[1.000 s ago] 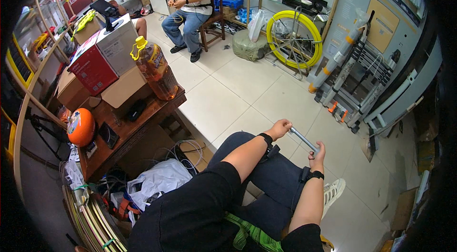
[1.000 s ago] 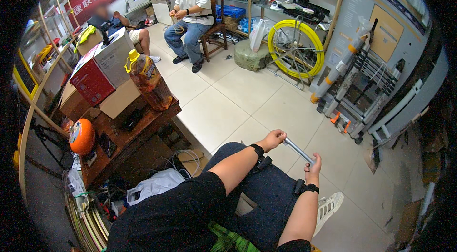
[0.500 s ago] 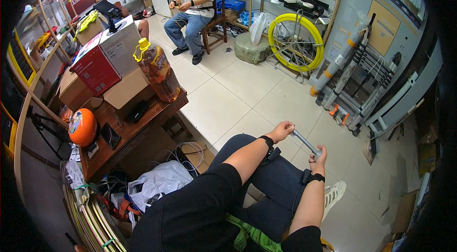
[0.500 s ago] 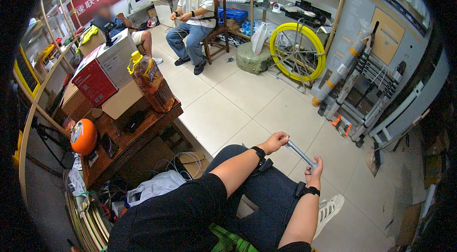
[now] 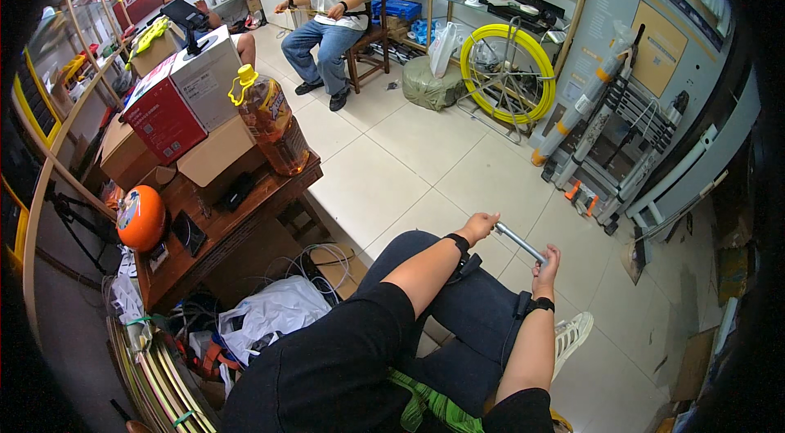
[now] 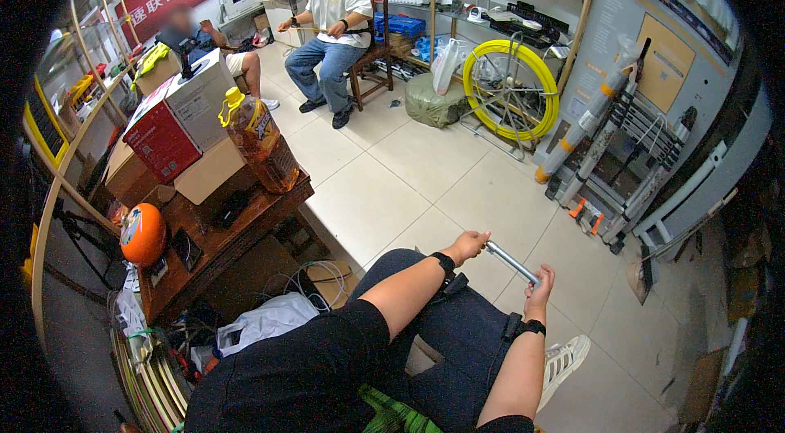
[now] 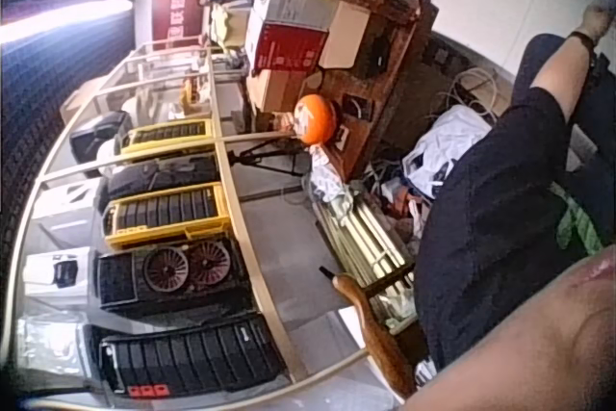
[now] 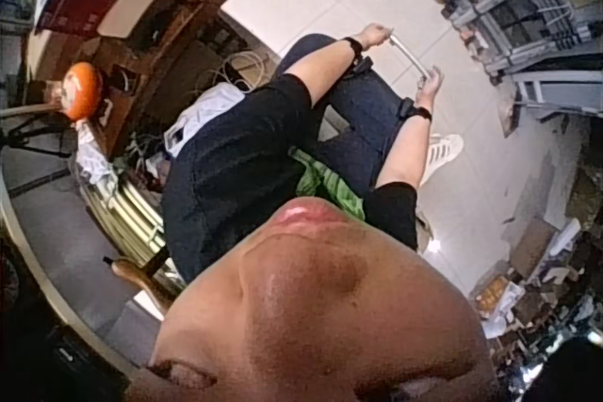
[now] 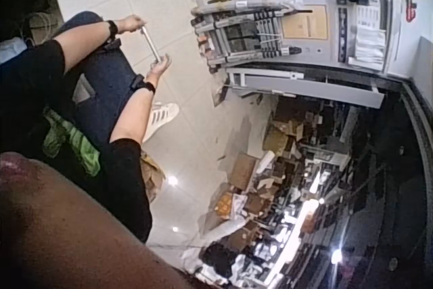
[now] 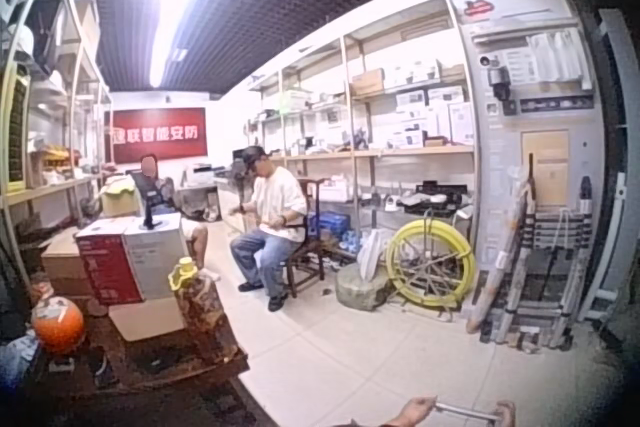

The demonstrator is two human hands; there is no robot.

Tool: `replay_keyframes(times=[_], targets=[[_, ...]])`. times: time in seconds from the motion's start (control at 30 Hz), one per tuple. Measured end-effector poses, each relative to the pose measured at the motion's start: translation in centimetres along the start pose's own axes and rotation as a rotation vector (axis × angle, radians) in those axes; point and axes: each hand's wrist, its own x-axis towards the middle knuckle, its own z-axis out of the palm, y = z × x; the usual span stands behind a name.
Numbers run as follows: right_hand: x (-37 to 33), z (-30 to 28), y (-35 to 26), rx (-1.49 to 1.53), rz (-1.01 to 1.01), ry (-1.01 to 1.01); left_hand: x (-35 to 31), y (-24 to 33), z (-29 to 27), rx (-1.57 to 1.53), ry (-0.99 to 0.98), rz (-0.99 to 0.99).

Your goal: Assembling a metal hardware stand component.

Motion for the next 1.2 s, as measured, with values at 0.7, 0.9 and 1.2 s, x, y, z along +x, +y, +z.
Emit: replay_keyframes(times=[0.7, 0.9, 1.2], targets=[[-0.2, 0.1, -0.3, -0.046, 0.007, 0.019, 0.0, 0.0, 0.2, 0.109, -0.009, 0.045], [0.1, -0.2, -0.1, 0.04, 0.067, 0.028, -0.8, 0.9, 0.4, 0.068, -0.008, 0.186], [-0.2, 0.0, 0.0, 0.069, 0.117, -0.022, -0.3, -0.2, 0.5, 0.148, 0.089, 0.24]])
